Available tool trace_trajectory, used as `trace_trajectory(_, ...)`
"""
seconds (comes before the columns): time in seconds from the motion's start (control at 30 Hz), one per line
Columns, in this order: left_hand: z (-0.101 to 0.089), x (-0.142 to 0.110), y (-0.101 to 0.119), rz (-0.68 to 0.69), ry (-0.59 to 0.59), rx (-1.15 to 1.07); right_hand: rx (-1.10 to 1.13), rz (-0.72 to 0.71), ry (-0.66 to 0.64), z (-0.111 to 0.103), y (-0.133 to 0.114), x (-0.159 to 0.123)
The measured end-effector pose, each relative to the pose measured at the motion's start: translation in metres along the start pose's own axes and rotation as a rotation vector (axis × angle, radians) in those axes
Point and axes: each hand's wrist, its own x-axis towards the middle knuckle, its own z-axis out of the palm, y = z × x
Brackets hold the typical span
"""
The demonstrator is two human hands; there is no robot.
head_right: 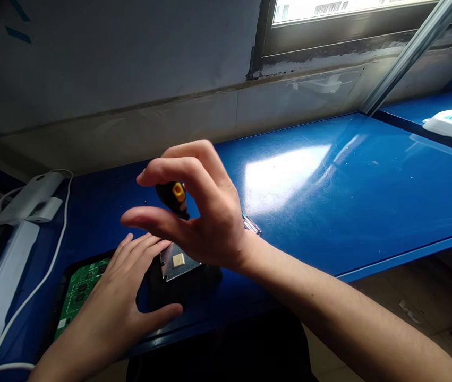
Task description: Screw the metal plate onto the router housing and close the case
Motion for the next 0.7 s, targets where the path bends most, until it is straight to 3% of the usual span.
trace_trajectory(0.17, 0.0011, 0.0002, -0.0006, 0.0, 0.005, 0.017, -0.131, -0.043, 0.111, -0.0003, 0.0018, 0.0046)
trace_trajectory(0.57, 0.0024, -0.0009, -0.0004, 0.01, 0.024, 0.014, 0.044, 0.092, -0.003, 0.0, -0.0042, -0.0001)
trace_trajectory(0.7, 0.0021, -0.0005, -0.0006, 0.009, 0.007, 0.029, -0.114, 0.018, 0.056, -0.0005, -0.0021, 0.0017)
